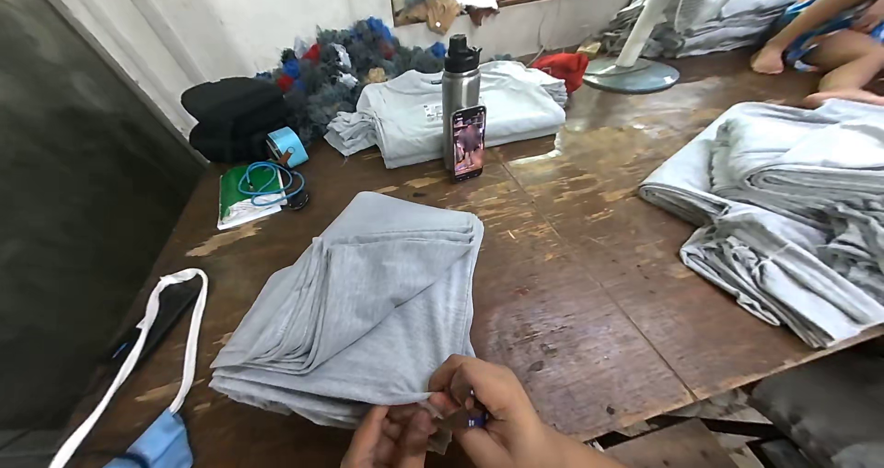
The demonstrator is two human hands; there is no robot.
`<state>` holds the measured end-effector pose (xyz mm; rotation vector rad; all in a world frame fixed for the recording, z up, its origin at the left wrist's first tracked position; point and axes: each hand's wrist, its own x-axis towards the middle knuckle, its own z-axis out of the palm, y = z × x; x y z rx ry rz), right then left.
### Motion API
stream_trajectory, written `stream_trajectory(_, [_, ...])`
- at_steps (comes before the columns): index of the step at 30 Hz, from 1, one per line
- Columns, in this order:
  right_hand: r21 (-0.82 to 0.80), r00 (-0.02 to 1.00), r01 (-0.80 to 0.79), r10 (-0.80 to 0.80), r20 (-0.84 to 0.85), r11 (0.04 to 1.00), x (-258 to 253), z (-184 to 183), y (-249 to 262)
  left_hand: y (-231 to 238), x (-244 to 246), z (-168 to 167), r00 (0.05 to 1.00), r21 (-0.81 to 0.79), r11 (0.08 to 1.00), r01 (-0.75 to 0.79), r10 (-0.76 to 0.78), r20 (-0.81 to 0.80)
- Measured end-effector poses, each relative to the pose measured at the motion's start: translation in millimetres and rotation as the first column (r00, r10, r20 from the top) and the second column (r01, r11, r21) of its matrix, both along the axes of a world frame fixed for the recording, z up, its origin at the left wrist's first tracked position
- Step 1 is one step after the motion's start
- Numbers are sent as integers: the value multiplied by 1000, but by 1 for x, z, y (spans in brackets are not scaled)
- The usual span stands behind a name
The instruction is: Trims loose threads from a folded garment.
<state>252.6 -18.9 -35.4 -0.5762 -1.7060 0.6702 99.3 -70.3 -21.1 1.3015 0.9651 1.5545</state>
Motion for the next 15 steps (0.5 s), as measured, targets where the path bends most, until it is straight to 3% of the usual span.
stream_trajectory(5, [47,964,140,-147,222,989,14,10,0,0,0,0,1000,-11,1000,-21,20,-15])
stream_trajectory(7, [0,942,142,-135,308,990,25,13,-8,-1,-1,0,1000,-11,1000,-16,15,-19])
stream_trajectory(10, [-238,922,-101,181,343,966,43,14,-22,0,-1,1,1000,-15,1000,-10,10,-6])
stream_trajectory(12, [-409,864,-308,433,257,859,47,7,-25,0,-1,3,1000,-18,1000,-11,11,-1])
stream_trajectory(15, [-551,817,-464,576,38,694,45,-9,-23,1,-1,2,1000,-7,1000,-16,16,-2])
